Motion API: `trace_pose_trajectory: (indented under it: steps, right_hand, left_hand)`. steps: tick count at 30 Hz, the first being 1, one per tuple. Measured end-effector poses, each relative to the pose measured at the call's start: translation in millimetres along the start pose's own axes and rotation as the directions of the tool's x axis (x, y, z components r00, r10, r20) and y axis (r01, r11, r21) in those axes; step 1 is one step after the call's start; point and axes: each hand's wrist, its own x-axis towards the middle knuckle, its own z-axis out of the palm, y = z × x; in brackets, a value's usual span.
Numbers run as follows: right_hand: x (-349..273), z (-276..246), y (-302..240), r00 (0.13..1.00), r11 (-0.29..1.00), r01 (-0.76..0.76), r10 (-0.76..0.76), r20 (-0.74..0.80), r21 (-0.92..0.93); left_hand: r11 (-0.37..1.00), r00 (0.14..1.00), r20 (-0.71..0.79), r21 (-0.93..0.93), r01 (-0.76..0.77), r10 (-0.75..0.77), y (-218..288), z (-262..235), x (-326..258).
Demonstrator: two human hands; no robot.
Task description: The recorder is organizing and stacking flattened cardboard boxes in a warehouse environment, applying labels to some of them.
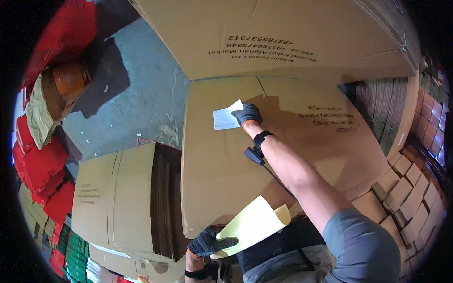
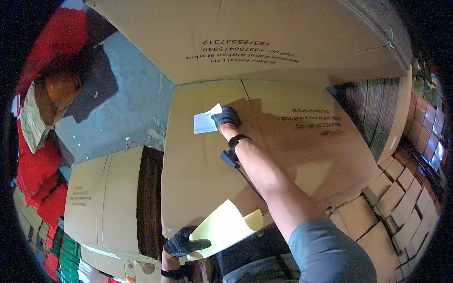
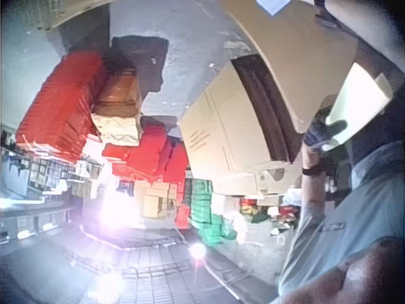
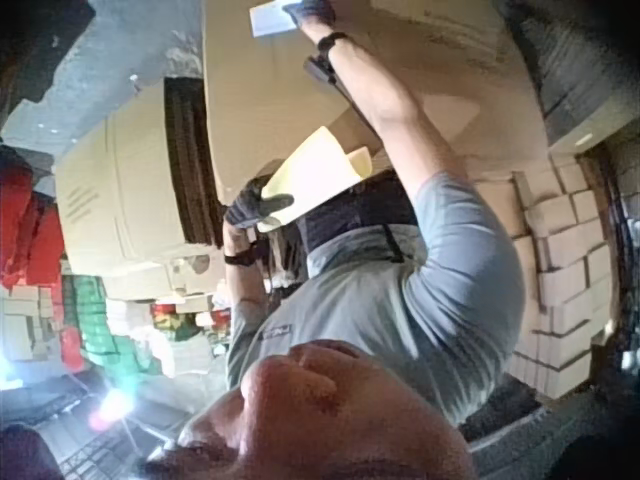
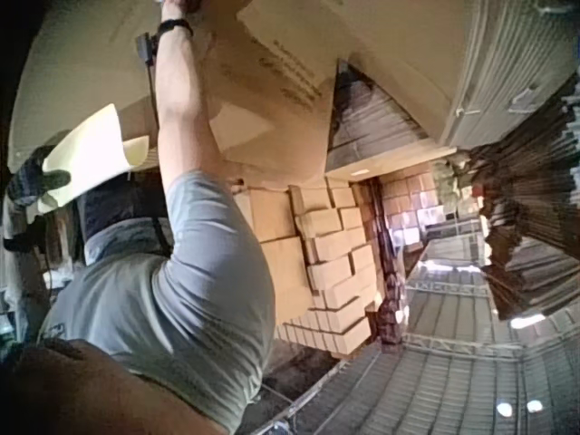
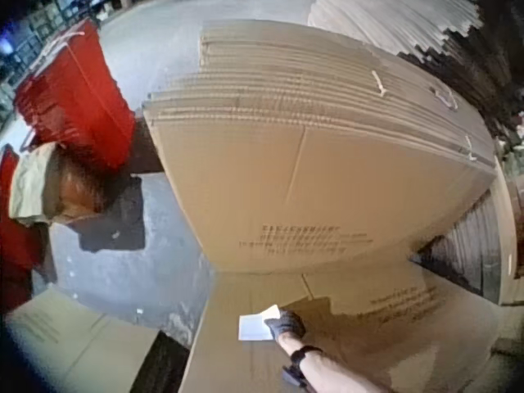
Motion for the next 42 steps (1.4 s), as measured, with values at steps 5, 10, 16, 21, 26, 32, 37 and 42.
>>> trace_pose_trajectory:
  steps: [5, 10, 16, 21, 26, 32, 37, 42]
  right_hand:
    - [-1.7, -4.9, -9.7, 0.995, 0.991, -0.079, 0.084, 0.045, -0.105]
    - [-5.7, -9.0, -22.7, 0.996, 0.979, -0.062, 0.073, 0.051, -0.194]
    - [-12.4, -16.2, -24.2, 0.960, 0.898, -0.267, 0.280, -0.012, -0.349]
    - [19.5, 14.9, 11.4, 0.955, 0.889, 0.191, -0.267, -0.133, -0.417]
    - [-44.9, 47.4, -30.6, 0.682, 0.665, 0.730, -0.725, 0.099, -0.157]
    - [-18.9, -96.8, 157.6, 0.975, 0.855, 0.223, -0.192, 0.113, -0.468]
    - [-168.7, -176.1, 200.9, 0.839, 0.767, 0.538, -0.445, 0.312, -0.350]
    - [-292.3, -209.3, 121.8, 0.689, 0.620, 0.713, -0.536, 0.487, -0.327]
  left_hand:
    - [0.987, 0.992, 0.005, 0.092, -0.128, 0.128, 1.1, -5.4, 4.8]
    - [0.990, 0.998, 0.033, 0.126, -0.057, 0.053, 4.2, -8.4, 4.4]
    - [0.981, 0.997, 0.016, 0.181, -0.073, 0.071, 2.1, -12.7, 1.6]
    - [0.988, 0.995, 0.018, 0.117, -0.097, 0.096, -0.9, -7.0, 13.2]
    - [0.999, 0.999, 0.036, 0.008, -0.037, 0.036, 8.3, -4.5, 7.3]
    - [0.997, 0.995, -0.059, 0.007, -0.075, 0.075, 24.3, 1.8, -5.3]
    - [0.940, 0.908, -0.413, -0.281, -0.193, 0.063, 45.6, 1.4, -33.0]
    - [0.724, 0.738, -0.660, -0.440, -0.531, 0.140, 86.6, 15.2, -50.4]
